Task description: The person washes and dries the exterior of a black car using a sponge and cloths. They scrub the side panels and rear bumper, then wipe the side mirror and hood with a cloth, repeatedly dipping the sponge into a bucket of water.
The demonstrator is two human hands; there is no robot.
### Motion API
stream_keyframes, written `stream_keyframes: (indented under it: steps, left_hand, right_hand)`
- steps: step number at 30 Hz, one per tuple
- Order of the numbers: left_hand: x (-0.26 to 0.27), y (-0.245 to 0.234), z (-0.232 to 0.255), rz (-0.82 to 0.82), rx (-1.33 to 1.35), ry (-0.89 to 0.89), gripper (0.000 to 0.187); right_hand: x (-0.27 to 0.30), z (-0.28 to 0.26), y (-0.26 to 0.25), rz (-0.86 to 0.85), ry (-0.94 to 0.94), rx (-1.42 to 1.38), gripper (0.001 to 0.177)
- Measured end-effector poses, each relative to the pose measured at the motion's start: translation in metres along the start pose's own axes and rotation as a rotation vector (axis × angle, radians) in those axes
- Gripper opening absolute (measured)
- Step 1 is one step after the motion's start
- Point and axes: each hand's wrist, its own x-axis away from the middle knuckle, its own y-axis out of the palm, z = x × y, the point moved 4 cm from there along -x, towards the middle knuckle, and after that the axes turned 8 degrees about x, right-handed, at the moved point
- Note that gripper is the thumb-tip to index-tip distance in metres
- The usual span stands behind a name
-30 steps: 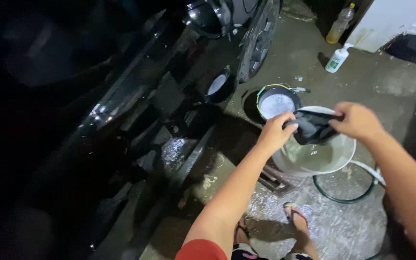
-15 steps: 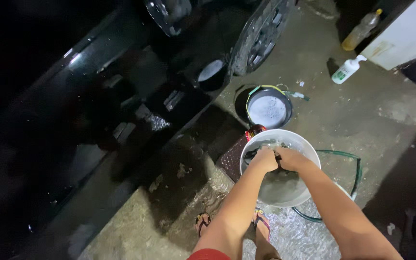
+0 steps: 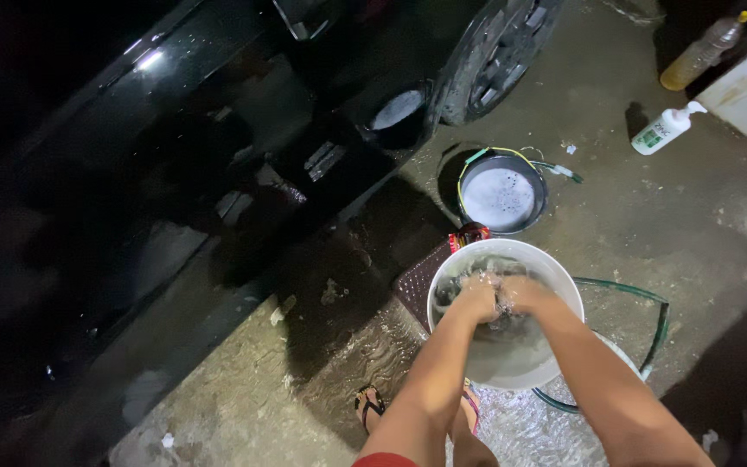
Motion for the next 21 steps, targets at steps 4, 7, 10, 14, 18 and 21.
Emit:
stream_keyframes:
  steps: [4,7,10,14,18,21]
  left_hand:
    - [0.013,-0.061,0.024,0.113,0.472,0.106,0.045]
    - [0.027,-0.103,0.040,0.057,0.684,0.112,0.049]
    - [0.049,-0.145,0.057,0.019,0.749,0.193,0.050]
    - [0.085,-0.193,0.074,0.061,0.626,0.256,0.052]
    - [0.112,-0.234,0.085,0.129,0.742,0.245,0.058]
    - [0.133,-0.269,0.094,0.274,0.770,0.393,0.050]
  right_hand:
    - [0.035,-0.008,-0.057,0.048,-0.126,-0.294,0.035]
    - [0.076,-0.018,-0.115,0.152,-0.304,-0.379,0.040]
    - [0.120,-0.032,-0.168,0.065,-0.339,-0.475,0.037]
    - [0.175,-0.063,-0.242,0.044,-0.460,-0.507,0.031]
    - [0.217,-0.104,-0.313,0.130,-0.544,-0.401,0.030]
    - [0.245,-0.133,-0.355,0.192,-0.474,-0.353,0.031]
